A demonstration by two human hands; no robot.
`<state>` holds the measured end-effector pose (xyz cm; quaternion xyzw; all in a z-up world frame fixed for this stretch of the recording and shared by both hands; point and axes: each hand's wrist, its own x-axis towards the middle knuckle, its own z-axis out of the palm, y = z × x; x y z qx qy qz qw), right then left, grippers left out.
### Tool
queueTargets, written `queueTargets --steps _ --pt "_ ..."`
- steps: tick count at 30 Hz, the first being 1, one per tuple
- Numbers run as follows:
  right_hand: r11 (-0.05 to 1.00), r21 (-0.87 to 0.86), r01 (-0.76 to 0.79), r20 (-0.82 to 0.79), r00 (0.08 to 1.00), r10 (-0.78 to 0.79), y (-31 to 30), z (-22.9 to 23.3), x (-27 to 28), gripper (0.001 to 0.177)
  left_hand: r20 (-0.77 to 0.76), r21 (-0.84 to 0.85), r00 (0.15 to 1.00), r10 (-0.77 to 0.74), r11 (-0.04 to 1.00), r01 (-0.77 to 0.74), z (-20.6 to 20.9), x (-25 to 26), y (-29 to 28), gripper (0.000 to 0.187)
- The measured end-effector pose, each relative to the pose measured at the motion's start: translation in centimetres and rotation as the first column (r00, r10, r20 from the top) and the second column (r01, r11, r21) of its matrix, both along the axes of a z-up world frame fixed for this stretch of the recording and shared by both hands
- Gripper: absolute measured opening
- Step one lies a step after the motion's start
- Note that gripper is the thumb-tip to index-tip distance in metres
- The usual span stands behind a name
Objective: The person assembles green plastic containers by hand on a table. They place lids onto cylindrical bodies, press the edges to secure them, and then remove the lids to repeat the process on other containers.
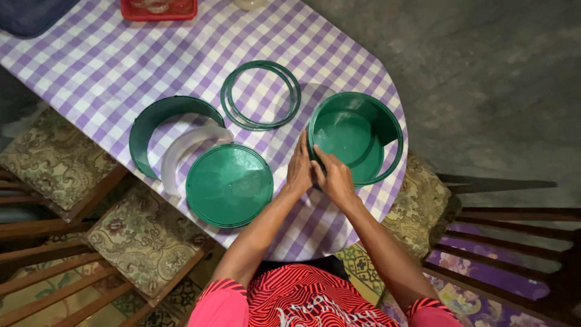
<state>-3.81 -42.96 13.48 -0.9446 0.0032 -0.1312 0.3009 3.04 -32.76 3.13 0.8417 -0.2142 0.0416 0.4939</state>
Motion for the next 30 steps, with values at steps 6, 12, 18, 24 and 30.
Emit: queueTargets --steps 6,12,18,24,30 --pt "0.994 -0.105 0.006 0.020 1.000 -0.004 -0.1 -0.2 0.2 0.042 -0.002 -0.072 1.000 -0.007 0.997 0.007 -0.7 -0.4 -0.2 0.087" --pt "0.980 -0.199 -0.009 -0.063 0.998 -0.004 0.2 0.2 0.7 0.041 0.005 -0.083 1.000 0.000 0.997 0.000 -1.4 -0.1 -0.4 0.080" --pt "0.984 -0.172 -0.042 -0.111 0.994 0.023 0.2 0.8 0.8 0.041 -0.013 -0.082 1.000 0.004 0.997 -0.005 -1.7 -0.3 -0.4 0.081" --pt "0.991 -0.125 -0.046 -0.099 0.995 0.034 -0.3 1.7 1.8 0.038 -0.050 -0.086 0.999 0.018 0.996 -0.022 -1.6 0.4 -1.0 0.081" --pt "0.998 -0.058 0.000 -0.158 0.987 -0.009 -0.1 2.2 1.3 0.039 -0.095 -0.100 0.995 -0.008 0.995 -0.002 -1.4 0.0 -0.8 0.084"
